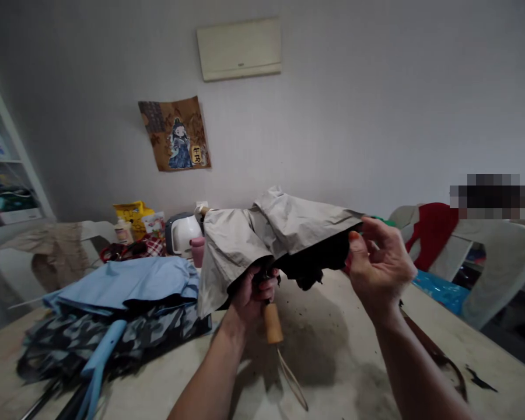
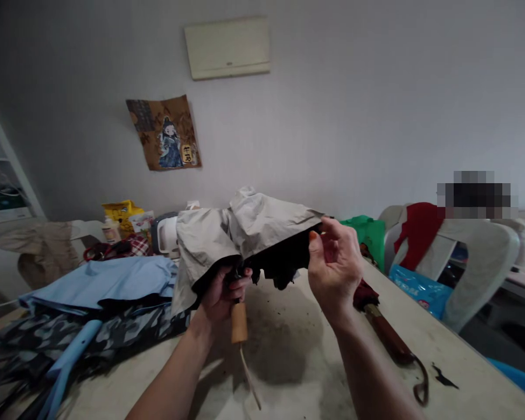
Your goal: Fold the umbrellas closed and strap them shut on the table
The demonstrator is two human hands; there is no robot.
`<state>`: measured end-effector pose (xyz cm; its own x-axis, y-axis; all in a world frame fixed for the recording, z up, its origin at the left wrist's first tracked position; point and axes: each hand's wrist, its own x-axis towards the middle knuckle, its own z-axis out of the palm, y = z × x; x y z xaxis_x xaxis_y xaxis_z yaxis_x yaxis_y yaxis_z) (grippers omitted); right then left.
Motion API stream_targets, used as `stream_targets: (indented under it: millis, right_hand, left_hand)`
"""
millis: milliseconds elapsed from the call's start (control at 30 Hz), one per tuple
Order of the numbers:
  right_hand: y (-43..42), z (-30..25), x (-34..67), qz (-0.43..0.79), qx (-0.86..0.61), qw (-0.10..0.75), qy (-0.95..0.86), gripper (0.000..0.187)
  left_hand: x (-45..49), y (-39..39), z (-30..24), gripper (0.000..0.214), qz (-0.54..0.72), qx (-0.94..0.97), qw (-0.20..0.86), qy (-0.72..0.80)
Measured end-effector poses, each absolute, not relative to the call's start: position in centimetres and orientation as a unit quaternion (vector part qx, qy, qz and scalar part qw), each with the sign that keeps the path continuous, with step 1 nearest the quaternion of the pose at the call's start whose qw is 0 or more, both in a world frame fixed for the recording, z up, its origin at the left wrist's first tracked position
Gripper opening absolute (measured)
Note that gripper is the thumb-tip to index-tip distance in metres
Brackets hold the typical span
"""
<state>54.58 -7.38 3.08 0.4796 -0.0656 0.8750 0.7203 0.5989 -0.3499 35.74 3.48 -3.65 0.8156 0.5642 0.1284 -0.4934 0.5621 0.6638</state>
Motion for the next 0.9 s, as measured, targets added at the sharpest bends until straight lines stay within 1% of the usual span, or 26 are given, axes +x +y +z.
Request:
stream_targets:
  millis: [33,133,200,300,400,533,633,700,800,900]
  right_hand:
    - [-7.4,3.1,54.7,-0.255,-0.366,0.78,-0.438,0.034]
    - [-7.7,3.5,54.8,-0.243,-0.358,0.794,-0.426,0.046]
    - [-8.0,3.8,55.0,-0.237,-0.361,0.791,-0.433,0.051]
    - [-8.3,4.0,55.2,-0.237,-0.37,0.77,-0.463,0.047]
    - [-8.8,4.0,55.1,-0.278,-0.37,0.69,-0.556,0.029]
    - [-8.9,3.5,54.9,-0.393,-0.369,0.583,-0.607,0.029]
    - [-8.1,2.7,54.5,-0.426,-0.386,0.52,-0.631,0.026]
    - [-7.4,1.9,53.7,-0.421,-0.392,0.47,-0.669,0.023]
    - [-6.5,0.7,52.2,-0.389,-0.431,0.371,-0.725,0.023]
    - [-6.2,-0.3,50.8,-0.362,-0.467,0.317,-0.742,0.028]
  left_hand:
    - [35.8,3.4,-3.6,0.026,0.294,0.352,0.887,0.052]
    - [35.9,3.4,-3.6,0.026,0.282,0.336,0.897,0.062]
    - [35.9,3.3,-3.5,0.028,0.274,0.337,0.899,0.058]
    - [35.9,3.2,-3.5,0.03,0.262,0.342,0.901,0.05]
    - [35.8,2.8,-3.4,0.03,0.248,0.313,0.915,0.053]
    - [35.6,2.3,-3.3,0.037,0.258,0.198,0.946,0.012]
    - [35.4,1.9,-3.2,0.041,0.277,0.146,0.95,-0.017]
    - [35.5,1.6,-3.2,0.032,0.294,0.154,0.943,-0.004]
    - [36.0,1.3,-3.2,0.014,0.354,0.198,0.912,0.06]
    - [36.6,1.2,-3.4,0.009,0.38,0.247,0.883,0.118]
